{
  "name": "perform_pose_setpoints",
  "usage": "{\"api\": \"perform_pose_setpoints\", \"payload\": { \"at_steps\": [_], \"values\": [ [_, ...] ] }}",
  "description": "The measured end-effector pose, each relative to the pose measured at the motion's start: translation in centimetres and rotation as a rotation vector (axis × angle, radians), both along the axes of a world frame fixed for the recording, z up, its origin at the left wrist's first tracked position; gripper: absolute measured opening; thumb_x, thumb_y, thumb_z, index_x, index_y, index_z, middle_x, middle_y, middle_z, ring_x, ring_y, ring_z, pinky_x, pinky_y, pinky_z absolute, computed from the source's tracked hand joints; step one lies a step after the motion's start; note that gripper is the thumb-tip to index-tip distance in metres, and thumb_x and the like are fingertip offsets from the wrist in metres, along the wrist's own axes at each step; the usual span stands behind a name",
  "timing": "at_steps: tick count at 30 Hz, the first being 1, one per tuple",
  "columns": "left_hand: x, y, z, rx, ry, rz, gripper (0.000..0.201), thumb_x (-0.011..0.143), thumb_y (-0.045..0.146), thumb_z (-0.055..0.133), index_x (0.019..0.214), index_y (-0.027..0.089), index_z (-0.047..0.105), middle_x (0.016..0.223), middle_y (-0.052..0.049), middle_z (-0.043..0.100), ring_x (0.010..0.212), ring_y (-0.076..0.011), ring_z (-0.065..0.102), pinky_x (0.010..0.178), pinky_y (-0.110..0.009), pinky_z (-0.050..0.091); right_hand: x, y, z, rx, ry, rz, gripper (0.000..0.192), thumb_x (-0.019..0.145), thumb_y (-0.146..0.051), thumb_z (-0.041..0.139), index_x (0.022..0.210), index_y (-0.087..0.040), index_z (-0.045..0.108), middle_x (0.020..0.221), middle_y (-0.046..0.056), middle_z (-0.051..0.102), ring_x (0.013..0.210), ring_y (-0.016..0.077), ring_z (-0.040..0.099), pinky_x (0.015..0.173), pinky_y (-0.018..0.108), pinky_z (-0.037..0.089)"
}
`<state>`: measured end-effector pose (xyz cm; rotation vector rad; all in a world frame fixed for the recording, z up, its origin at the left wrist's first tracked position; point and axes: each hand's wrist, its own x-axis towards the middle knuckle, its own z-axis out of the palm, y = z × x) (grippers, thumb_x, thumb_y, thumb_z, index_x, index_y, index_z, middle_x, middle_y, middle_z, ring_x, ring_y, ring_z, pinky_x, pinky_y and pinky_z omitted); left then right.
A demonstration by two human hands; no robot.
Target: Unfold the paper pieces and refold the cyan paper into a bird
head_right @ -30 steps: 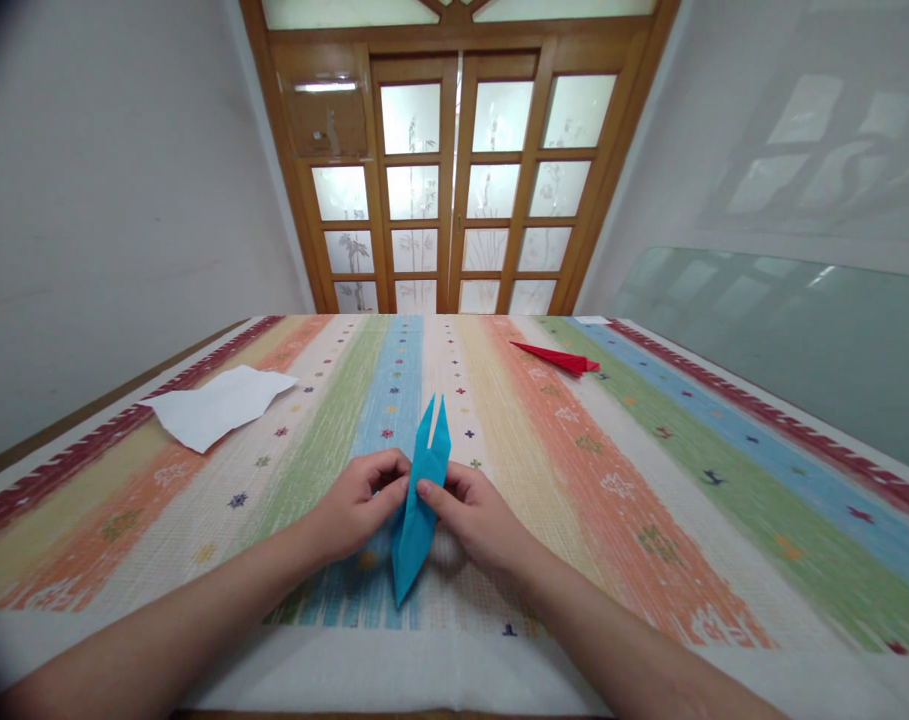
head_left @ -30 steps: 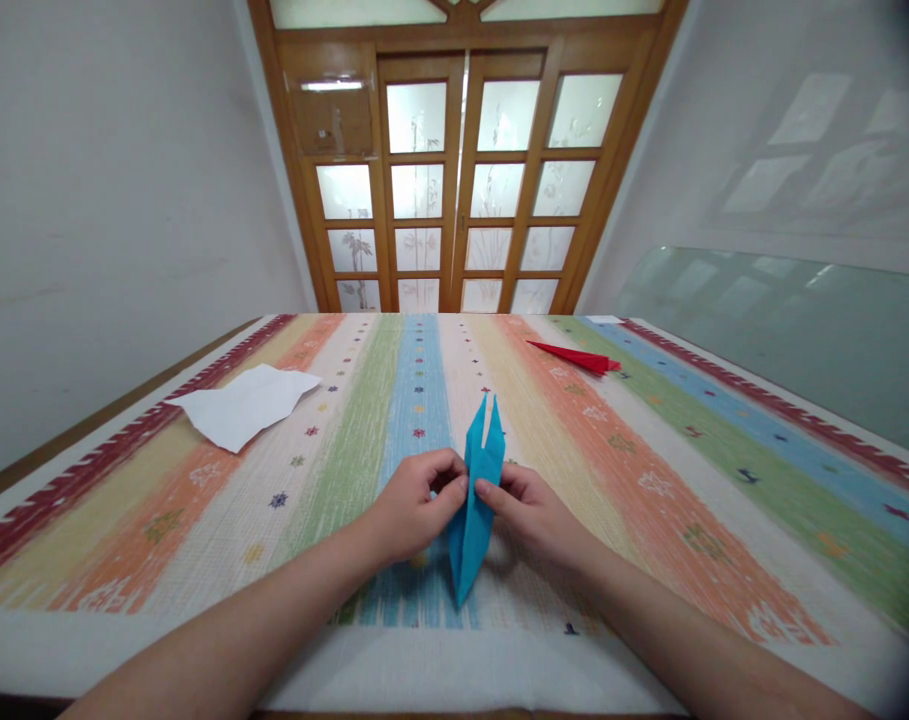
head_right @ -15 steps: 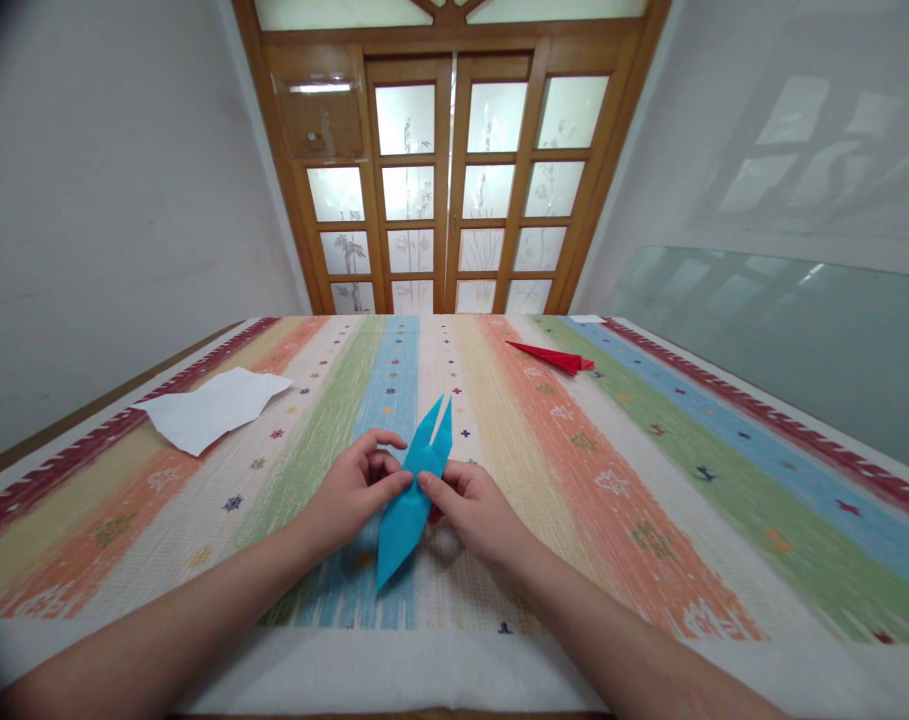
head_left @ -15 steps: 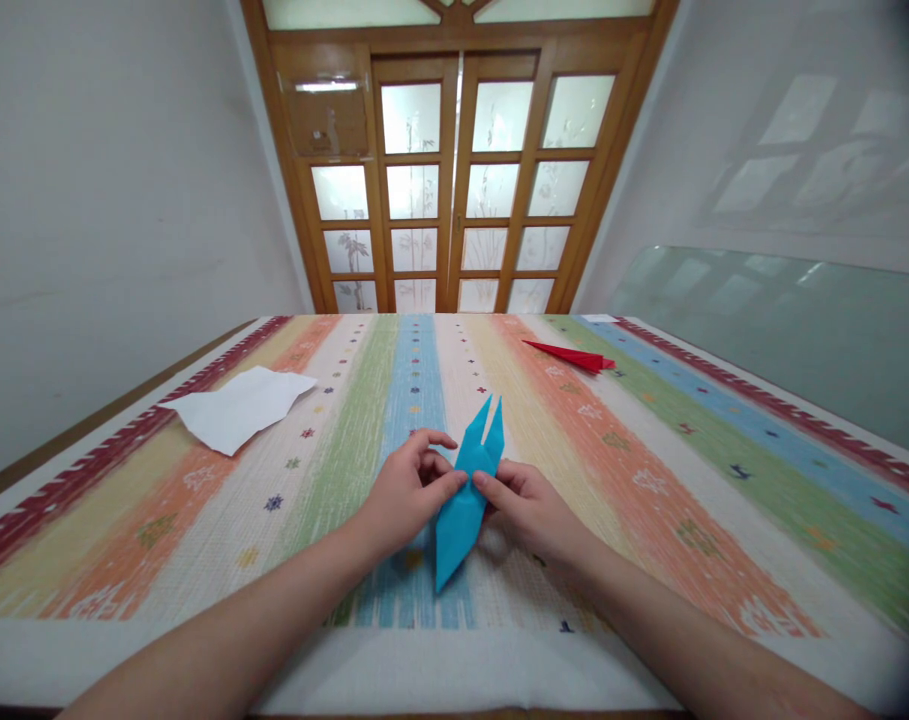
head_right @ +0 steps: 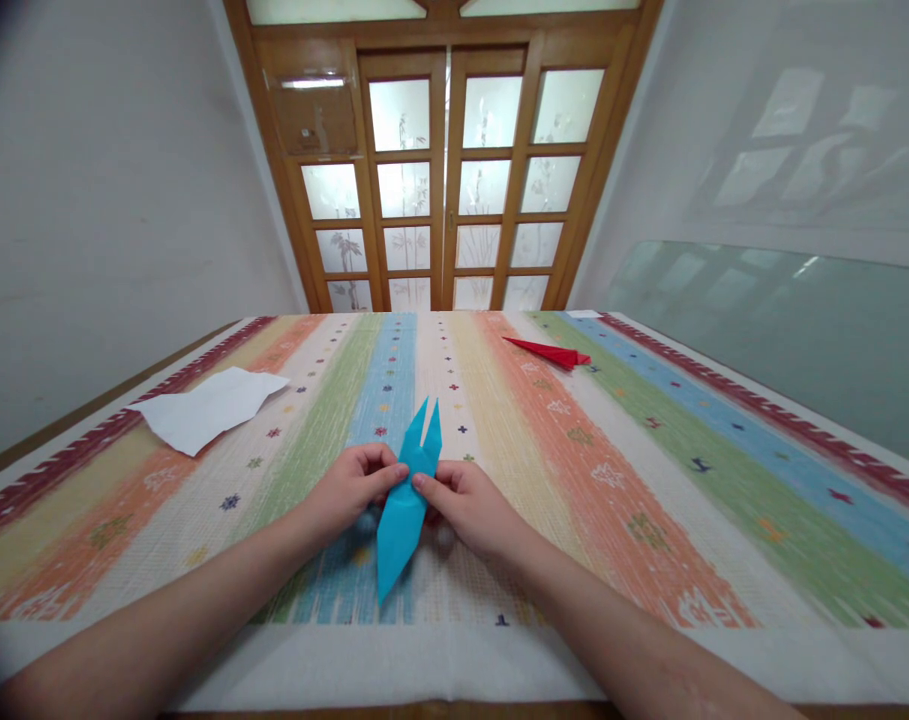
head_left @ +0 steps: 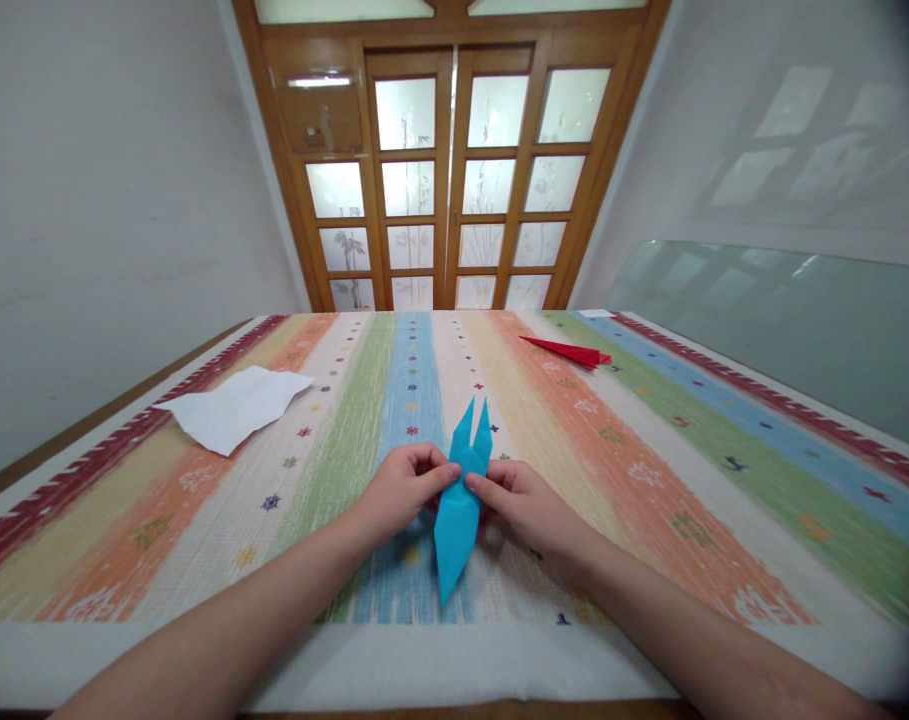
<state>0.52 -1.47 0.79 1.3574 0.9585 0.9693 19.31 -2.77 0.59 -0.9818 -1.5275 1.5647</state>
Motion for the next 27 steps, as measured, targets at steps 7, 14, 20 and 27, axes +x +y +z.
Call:
{"api": "perform_pose_setpoints", "payload": {
  "at_steps": [7,14,20,27],
  "values": [
    [0.0,0.2,-0.2,-0.072,-0.082,0.041,0.037,0.074,0.046,0.078,0.087,0.017,0.060,0.063,0.002,0.059,0.050,-0.0095,0.052,0.049,-0.022,0.037,0.4,0.5,-0.8,-0.111,0.054,0.010,0.042,0.083,-0.057,0.070,0.083,-0.015,0.069,0.070,0.005,0.069,0.059,0.0147,0.061,0.059,0.027,0.046],
    [-0.2,0.4,-0.5,0.008,-0.146,0.015,0.039,0.074,0.041,0.079,0.085,0.021,0.049,0.064,0.006,0.058,0.052,-0.0089,0.053,0.049,-0.020,0.041,0.9,0.7,-0.8,-0.184,0.103,0.012,0.040,0.086,-0.055,0.069,0.084,-0.014,0.067,0.070,0.005,0.068,0.058,0.0138,0.061,0.056,0.026,0.044],
    [-0.2,0.2,-0.2,0.020,-0.057,-0.017,0.024,0.076,0.035,0.075,0.083,0.016,0.063,0.072,-0.001,0.062,0.061,-0.0113,0.058,0.055,-0.023,0.049,0.8,1.0,-1.2,-0.169,0.110,-0.033,0.036,0.084,-0.050,0.073,0.081,-0.015,0.063,0.073,0.005,0.068,0.056,0.0119,0.059,0.053,0.024,0.042],
    [-0.1,0.1,0.0,-0.026,-0.022,-0.014,0.028,0.078,0.033,0.075,0.098,0.014,0.073,0.080,-0.006,0.069,0.065,-0.0146,0.062,0.059,-0.026,0.051,0.8,1.0,-0.7,-0.119,0.186,-0.141,0.037,0.081,-0.039,0.078,0.106,-0.020,0.056,0.065,-0.002,0.066,0.054,0.0150,0.062,0.049,0.024,0.044]
  ]
}}
